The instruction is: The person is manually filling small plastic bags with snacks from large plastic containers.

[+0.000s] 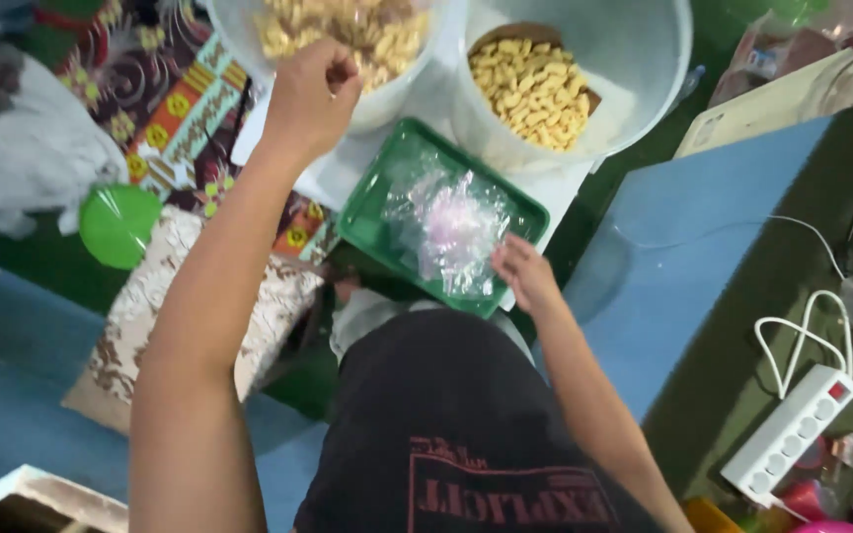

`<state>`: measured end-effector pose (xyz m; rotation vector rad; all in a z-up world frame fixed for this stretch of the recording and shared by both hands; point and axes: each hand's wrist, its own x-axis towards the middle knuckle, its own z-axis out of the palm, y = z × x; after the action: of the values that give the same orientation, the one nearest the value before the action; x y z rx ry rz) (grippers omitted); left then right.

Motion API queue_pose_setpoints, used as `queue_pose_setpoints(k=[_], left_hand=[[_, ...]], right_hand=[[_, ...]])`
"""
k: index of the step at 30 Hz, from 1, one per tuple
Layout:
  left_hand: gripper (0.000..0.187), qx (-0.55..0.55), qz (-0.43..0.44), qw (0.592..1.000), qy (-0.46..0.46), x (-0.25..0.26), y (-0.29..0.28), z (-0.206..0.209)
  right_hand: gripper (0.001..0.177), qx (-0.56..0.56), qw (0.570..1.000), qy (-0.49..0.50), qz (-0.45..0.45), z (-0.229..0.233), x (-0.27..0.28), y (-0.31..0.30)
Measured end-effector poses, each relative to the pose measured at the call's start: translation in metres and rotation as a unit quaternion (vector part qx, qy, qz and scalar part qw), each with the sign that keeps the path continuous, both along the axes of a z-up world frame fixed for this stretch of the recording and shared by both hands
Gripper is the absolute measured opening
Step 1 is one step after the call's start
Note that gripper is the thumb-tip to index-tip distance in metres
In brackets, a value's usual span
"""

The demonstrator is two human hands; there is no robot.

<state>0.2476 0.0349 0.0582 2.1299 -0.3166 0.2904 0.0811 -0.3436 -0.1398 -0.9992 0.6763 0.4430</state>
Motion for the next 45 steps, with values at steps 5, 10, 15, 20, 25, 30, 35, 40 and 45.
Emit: queue_pose_setpoints(k=[5, 10, 15, 20, 25, 30, 35, 40, 45], left_hand=[[0.009, 0.192, 0.033, 0.980, -0.052, 0.091, 0.004, -0.065], [0.058, 0.385, 0.137, 0.901, 0.147, 0.152, -0.002, -0.108], [0.063, 0.310, 0.186, 0.914, 0.182, 0.161, -0.021, -0.091], [0.044, 0.296, 0.196, 0.914, 0.197, 0.160, -0.010, -0.096], [0.014, 0.315, 0.209, 0.915, 0.141, 0.152, 0.018, -0.082], [0.003, 0.049, 0.121, 0.991, 0.007, 0.039, -0.008, -0.006], [0.006, -0.159, 0.069, 0.962, 0.211, -0.085, -0.069, -0.002], [0.020, -0.329, 0.046, 0.857, 0.394, -0.164, -0.109, -0.042], [0.027, -0.389, 0.082, 0.806, 0.439, -0.190, -0.111, -0.105]], right_hand=[[0.047, -0.056, 0.998, 0.034, 0.001, 0.038, -0.040, 0.001], [0.039, -0.036, 0.995, 0.055, -0.076, 0.028, -0.091, -0.019], [0.039, -0.045, 0.985, 0.070, -0.154, 0.023, -0.123, -0.032], [0.033, -0.036, 0.977, 0.082, -0.193, 0.033, -0.135, -0.031], [0.035, -0.142, 0.987, 0.037, -0.073, 0.043, -0.099, -0.025], [0.046, -0.132, 0.988, -0.080, 0.026, 0.096, -0.045, 0.002], [0.111, -0.003, 0.975, -0.167, 0.145, 0.140, -0.005, 0.042], [0.046, 0.041, 0.987, -0.120, 0.095, 0.095, 0.011, 0.057], [0.055, -0.035, 0.990, -0.082, 0.108, 0.109, 0.006, 0.065]])
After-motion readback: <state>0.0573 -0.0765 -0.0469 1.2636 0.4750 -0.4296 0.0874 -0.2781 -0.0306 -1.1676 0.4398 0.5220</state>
